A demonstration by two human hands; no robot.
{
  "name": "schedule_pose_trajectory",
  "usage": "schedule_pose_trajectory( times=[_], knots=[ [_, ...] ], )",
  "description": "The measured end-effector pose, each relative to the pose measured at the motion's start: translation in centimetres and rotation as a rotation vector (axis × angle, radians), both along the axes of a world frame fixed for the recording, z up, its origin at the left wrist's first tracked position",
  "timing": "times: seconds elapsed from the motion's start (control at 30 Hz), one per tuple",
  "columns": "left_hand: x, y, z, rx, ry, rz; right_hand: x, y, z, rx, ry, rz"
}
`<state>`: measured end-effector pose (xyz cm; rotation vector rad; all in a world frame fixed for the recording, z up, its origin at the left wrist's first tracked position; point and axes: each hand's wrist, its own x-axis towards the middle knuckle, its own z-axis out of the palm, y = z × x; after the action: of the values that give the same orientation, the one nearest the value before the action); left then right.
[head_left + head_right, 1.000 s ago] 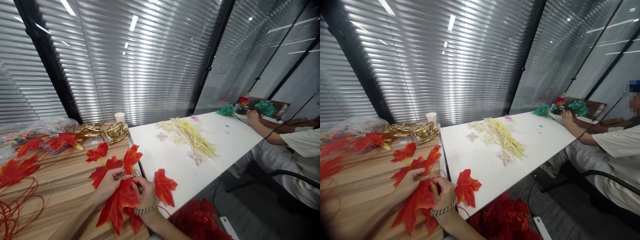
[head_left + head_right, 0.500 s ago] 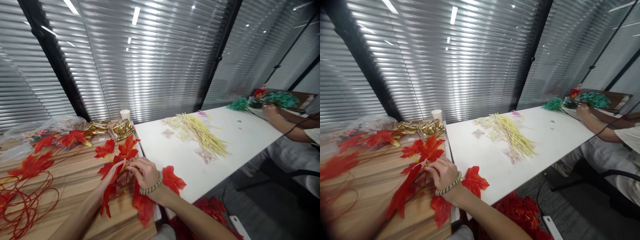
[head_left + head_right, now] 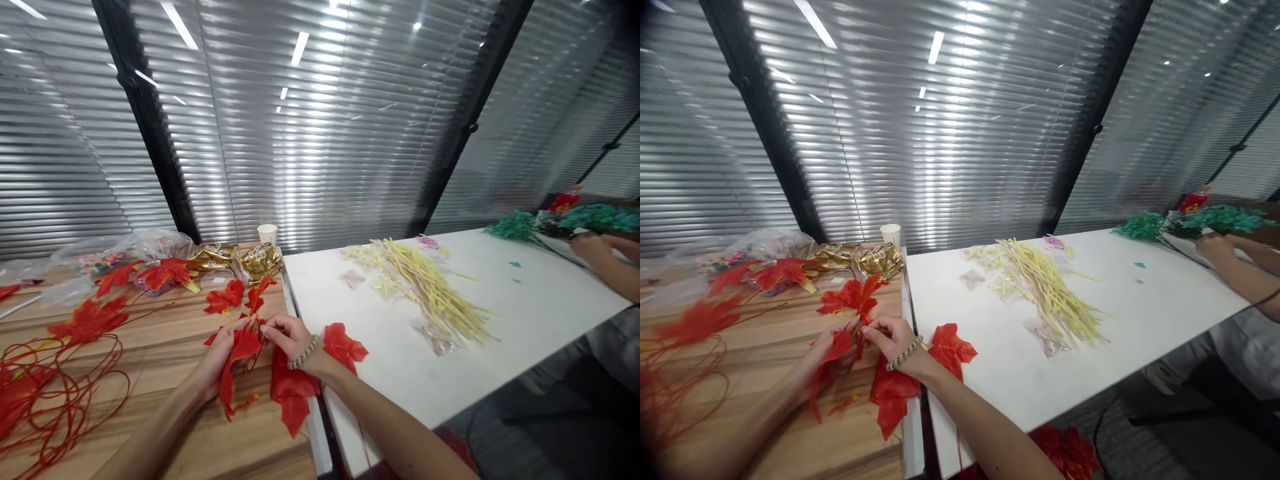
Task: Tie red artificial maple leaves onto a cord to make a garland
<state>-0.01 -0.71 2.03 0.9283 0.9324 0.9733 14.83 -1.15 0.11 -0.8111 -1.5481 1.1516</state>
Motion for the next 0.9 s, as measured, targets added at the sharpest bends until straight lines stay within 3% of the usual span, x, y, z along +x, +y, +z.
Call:
schedule_pose_trajectory(
  times=[0.43, 0.7, 0.9],
  knots=[
    [0.2, 0.2, -0.8, 0.097, 0.009, 0.014, 0.4, -0.5, 0.2, 0.015, -0.049, 0.009],
    [-0.2, 0.2, -1.3, 0.146, 0.099, -0.013, 0.5, -0.6, 0.3, 0.028, -0.064, 0.028],
    [-0.1, 0.1, -0.8, 0.242, 0.218, -0.001, 0.5, -0.6, 0.5, 0.013, -0.075, 0.021]
  ],
)
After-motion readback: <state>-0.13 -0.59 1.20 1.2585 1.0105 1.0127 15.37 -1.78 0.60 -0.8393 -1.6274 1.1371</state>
